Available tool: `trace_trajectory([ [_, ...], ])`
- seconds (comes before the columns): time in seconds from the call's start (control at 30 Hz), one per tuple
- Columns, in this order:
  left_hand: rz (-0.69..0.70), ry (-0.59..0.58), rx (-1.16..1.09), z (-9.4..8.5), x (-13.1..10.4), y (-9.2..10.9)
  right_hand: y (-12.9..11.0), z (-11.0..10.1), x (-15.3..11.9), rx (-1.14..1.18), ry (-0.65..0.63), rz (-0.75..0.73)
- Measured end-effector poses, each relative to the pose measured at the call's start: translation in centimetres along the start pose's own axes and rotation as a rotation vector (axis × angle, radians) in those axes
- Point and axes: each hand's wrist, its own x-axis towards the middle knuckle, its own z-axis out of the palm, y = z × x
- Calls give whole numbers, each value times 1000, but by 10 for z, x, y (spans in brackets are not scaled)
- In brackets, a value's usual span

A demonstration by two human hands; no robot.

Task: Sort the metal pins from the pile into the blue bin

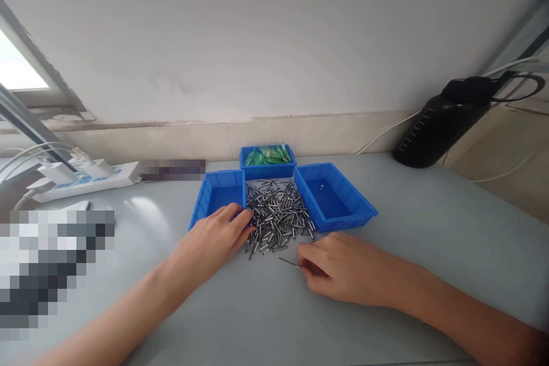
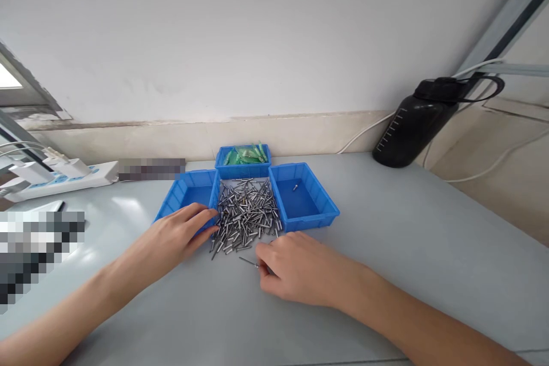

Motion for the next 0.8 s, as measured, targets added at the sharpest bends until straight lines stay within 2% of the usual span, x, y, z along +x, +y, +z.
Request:
trace_trajectory([
  [0.37, -43, 34, 82, 0, 0, -7, 1, 2, 1, -11, 13, -6],
  [0.63, 21, 36, 42, -1, 1, -3, 1, 2, 0, -11, 9, -1],
  [0.8, 7, 31, -7, 0, -1, -2, 1, 3, -1, -10, 8, 2],
])
